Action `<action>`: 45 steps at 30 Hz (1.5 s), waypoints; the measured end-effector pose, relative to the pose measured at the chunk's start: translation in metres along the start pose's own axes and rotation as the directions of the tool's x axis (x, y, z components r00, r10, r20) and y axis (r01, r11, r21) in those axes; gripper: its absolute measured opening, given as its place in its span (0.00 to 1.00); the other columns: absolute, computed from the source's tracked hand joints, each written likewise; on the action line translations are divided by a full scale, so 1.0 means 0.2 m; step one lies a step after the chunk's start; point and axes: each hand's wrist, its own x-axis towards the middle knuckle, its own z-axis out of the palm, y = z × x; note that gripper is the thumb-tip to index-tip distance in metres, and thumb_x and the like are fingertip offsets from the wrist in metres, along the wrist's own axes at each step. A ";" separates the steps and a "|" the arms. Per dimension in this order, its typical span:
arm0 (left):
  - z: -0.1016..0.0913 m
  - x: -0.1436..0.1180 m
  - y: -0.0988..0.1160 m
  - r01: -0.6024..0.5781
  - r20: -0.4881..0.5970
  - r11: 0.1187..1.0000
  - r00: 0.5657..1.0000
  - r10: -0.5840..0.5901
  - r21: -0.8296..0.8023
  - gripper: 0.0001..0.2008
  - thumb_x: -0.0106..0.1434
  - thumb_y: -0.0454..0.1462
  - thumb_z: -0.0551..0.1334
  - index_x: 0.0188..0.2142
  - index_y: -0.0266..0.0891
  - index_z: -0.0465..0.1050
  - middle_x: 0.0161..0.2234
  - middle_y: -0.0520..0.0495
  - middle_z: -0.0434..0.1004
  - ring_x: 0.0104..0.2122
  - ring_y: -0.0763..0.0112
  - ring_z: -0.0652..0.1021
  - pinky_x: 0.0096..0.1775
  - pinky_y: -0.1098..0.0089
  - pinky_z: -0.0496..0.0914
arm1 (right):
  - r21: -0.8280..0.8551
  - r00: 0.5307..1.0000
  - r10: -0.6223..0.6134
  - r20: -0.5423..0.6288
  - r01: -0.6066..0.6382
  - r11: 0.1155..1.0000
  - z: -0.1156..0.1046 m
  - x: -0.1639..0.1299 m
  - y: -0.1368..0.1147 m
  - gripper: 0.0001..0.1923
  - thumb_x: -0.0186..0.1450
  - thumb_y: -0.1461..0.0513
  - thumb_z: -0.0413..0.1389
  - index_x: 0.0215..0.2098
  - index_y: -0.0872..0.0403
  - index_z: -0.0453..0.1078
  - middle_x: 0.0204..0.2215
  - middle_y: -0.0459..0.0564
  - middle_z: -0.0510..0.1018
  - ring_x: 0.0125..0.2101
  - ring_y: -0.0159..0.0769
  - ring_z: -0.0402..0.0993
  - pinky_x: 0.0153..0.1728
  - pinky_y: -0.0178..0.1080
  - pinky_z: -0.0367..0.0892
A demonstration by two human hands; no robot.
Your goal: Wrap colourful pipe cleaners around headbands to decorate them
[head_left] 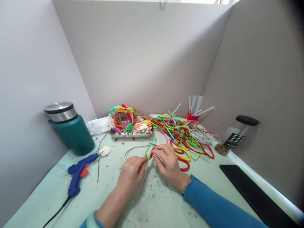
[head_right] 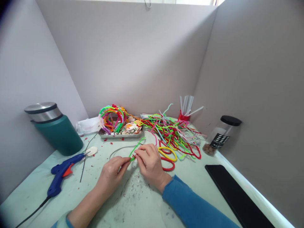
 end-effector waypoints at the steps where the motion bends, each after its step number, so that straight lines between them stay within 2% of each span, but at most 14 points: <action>1: 0.00 0.00 0.00 0.030 -0.021 0.999 0.999 -0.031 -0.021 0.10 0.63 0.35 0.54 0.37 0.38 0.73 0.28 0.46 0.75 0.30 0.69 0.74 0.34 0.70 0.67 | 0.017 1.000 -0.008 0.001 0.008 1.000 0.00 0.00 0.00 0.08 0.64 0.65 0.50 0.39 0.53 0.70 0.36 0.52 0.72 0.37 0.40 0.66 0.39 0.45 0.61; 6: -0.01 0.01 0.01 0.174 -0.024 0.980 0.984 -0.177 -0.100 0.09 0.62 0.35 0.55 0.32 0.38 0.73 0.27 0.48 0.75 0.28 0.71 0.74 0.31 0.73 0.66 | 0.044 0.990 -0.041 0.138 0.035 0.998 0.02 -0.02 0.02 0.07 0.65 0.65 0.49 0.34 0.54 0.69 0.28 0.50 0.73 0.32 0.38 0.66 0.35 0.41 0.60; 11: -0.02 0.02 0.01 0.301 0.036 0.935 0.953 -0.300 -0.185 0.09 0.62 0.37 0.55 0.31 0.37 0.73 0.25 0.50 0.75 0.25 0.72 0.73 0.30 0.75 0.64 | 0.024 0.960 -0.081 0.268 0.078 0.997 0.04 -0.02 0.01 0.07 0.64 0.63 0.50 0.40 0.55 0.67 0.34 0.52 0.73 0.36 0.40 0.65 0.38 0.42 0.59; 15: -0.03 0.03 0.02 0.345 0.105 0.899 0.939 -0.329 -0.271 0.10 0.62 0.37 0.54 0.31 0.37 0.73 0.24 0.51 0.75 0.24 0.74 0.72 0.29 0.76 0.64 | -0.021 0.933 -0.091 0.349 0.105 0.994 0.04 -0.02 0.00 0.06 0.63 0.61 0.52 0.38 0.55 0.67 0.34 0.52 0.70 0.36 0.39 0.63 0.38 0.42 0.59; 19: -0.02 0.03 0.02 0.362 0.127 0.894 0.932 -0.340 -0.263 0.11 0.62 0.38 0.54 0.29 0.37 0.72 0.23 0.52 0.73 0.24 0.74 0.71 0.28 0.76 0.63 | -0.050 0.933 -0.089 0.350 0.113 0.992 0.06 -0.02 0.01 0.05 0.64 0.62 0.51 0.32 0.54 0.67 0.31 0.50 0.68 0.35 0.38 0.61 0.36 0.40 0.58; 24: -0.03 0.03 0.02 0.320 0.156 0.907 0.945 -0.286 -0.273 0.10 0.63 0.36 0.53 0.34 0.38 0.72 0.27 0.50 0.74 0.27 0.73 0.73 0.31 0.75 0.64 | -0.044 0.951 -0.076 0.300 0.094 0.995 0.06 -0.02 0.03 0.06 0.65 0.64 0.50 0.33 0.55 0.67 0.32 0.50 0.70 0.35 0.38 0.62 0.36 0.41 0.57; 28: -0.02 0.03 0.01 0.308 0.144 0.910 0.950 -0.277 -0.279 0.09 0.63 0.35 0.53 0.35 0.38 0.73 0.28 0.50 0.75 0.29 0.72 0.74 0.33 0.74 0.65 | 0.015 0.945 -0.100 0.311 0.100 0.995 0.05 -0.02 0.03 0.06 0.66 0.64 0.49 0.35 0.55 0.67 0.32 0.51 0.72 0.35 0.38 0.64 0.38 0.41 0.57; 32: -0.01 0.02 0.00 0.287 0.080 0.922 0.958 -0.276 -0.261 0.09 0.62 0.34 0.54 0.35 0.38 0.73 0.26 0.50 0.75 0.28 0.73 0.74 0.31 0.74 0.65 | 0.018 0.941 -0.104 0.322 0.104 0.994 0.06 -0.02 0.04 0.08 0.67 0.63 0.47 0.35 0.55 0.67 0.29 0.50 0.72 0.32 0.37 0.65 0.37 0.40 0.58; 40: -0.01 0.01 -0.01 0.152 -0.056 0.976 0.985 -0.162 -0.154 0.08 0.62 0.32 0.55 0.36 0.37 0.73 0.27 0.49 0.74 0.28 0.71 0.74 0.32 0.73 0.66 | -0.091 0.935 -0.118 0.334 0.156 0.984 0.04 -0.03 0.02 0.09 0.67 0.61 0.46 0.36 0.55 0.67 0.26 0.49 0.70 0.28 0.35 0.64 0.28 0.37 0.55; 45: 0.00 0.01 -0.02 0.099 -0.059 0.993 0.993 -0.103 -0.064 0.08 0.62 0.31 0.54 0.35 0.36 0.72 0.28 0.47 0.74 0.30 0.68 0.73 0.34 0.69 0.66 | -0.089 0.932 -0.174 0.320 0.212 0.973 0.02 -0.04 0.01 0.08 0.67 0.63 0.46 0.37 0.55 0.67 0.25 0.49 0.70 0.27 0.35 0.64 0.27 0.37 0.55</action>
